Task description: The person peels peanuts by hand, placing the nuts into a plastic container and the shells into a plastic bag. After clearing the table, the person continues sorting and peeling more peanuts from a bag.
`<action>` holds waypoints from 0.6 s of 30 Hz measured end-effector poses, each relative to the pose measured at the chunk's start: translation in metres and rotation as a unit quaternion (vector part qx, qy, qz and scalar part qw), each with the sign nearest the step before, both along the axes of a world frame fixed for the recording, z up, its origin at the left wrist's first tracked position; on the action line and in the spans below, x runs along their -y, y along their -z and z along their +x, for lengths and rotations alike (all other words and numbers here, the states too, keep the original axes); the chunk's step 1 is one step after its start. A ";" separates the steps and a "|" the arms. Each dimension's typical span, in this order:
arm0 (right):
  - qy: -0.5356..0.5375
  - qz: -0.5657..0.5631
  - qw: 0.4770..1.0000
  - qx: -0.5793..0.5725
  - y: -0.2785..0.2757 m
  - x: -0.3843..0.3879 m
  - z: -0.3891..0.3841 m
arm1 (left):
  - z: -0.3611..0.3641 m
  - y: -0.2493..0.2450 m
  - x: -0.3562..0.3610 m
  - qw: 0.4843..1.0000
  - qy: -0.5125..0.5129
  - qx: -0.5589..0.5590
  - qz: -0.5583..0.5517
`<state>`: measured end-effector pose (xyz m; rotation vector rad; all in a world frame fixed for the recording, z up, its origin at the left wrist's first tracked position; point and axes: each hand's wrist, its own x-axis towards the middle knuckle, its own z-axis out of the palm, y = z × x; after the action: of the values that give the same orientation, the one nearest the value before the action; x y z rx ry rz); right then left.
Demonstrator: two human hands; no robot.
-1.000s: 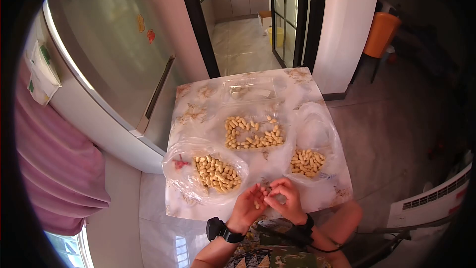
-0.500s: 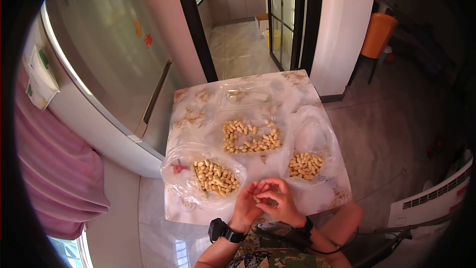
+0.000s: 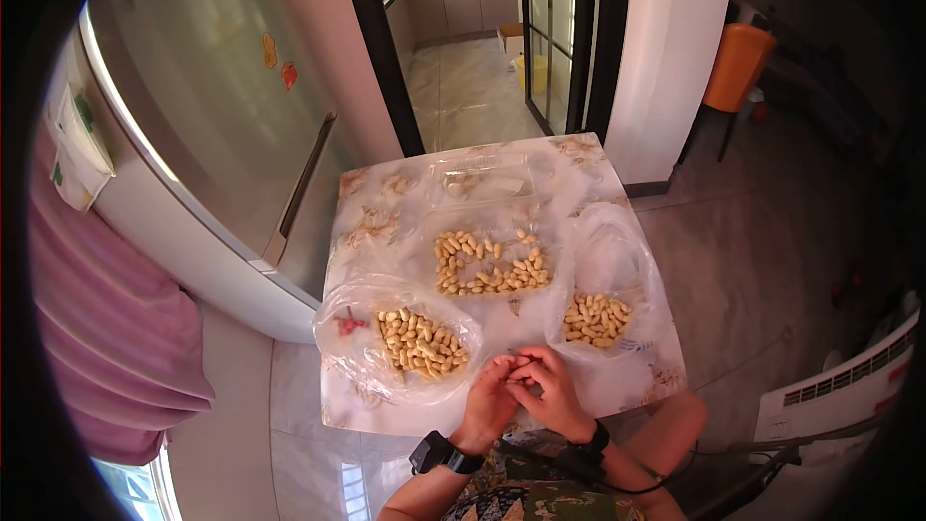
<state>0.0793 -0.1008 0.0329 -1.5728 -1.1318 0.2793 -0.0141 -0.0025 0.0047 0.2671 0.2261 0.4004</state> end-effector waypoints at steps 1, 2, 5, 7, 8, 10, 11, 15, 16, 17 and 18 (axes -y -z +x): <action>0.001 0.000 1.000 0.000 0.000 0.000 0.001 | 0.000 -0.002 0.001 1.000 -0.004 -0.007 0.016; 0.004 0.004 1.000 0.011 0.001 0.001 0.002 | 0.000 -0.004 0.002 0.999 -0.006 -0.014 0.032; 0.005 0.011 1.000 0.013 0.000 0.002 0.001 | -0.001 -0.009 0.003 0.999 -0.011 -0.022 0.049; 0.004 0.015 1.000 0.007 -0.003 0.001 0.001 | -0.001 -0.008 0.003 0.998 -0.010 -0.029 0.055; 0.008 0.012 1.000 -0.001 -0.004 0.001 0.000 | -0.001 -0.008 0.003 0.998 -0.009 -0.037 0.059; 0.011 0.009 1.000 -0.009 -0.005 0.001 0.000 | -0.001 -0.012 0.004 0.998 -0.009 -0.033 0.061; 0.011 0.009 1.000 -0.003 -0.004 0.002 0.001 | -0.001 -0.013 0.004 0.998 -0.010 -0.030 0.061; 0.010 0.013 1.000 0.004 0.000 0.002 0.001 | -0.002 -0.009 0.004 0.998 -0.011 -0.016 0.054; 0.010 0.013 1.000 0.004 0.002 0.002 0.002 | -0.002 -0.010 0.004 0.998 -0.011 -0.014 0.057; 0.012 0.012 1.000 0.003 0.003 0.002 0.002 | -0.002 -0.010 0.004 0.998 -0.012 -0.012 0.060; 0.015 0.012 1.000 0.002 0.004 0.002 0.002 | -0.001 -0.009 0.005 0.998 -0.012 -0.012 0.060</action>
<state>0.0813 -0.1024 0.0289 -1.5694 -1.1096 0.2416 -0.0155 -0.0071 0.0139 0.3879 0.2291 0.4348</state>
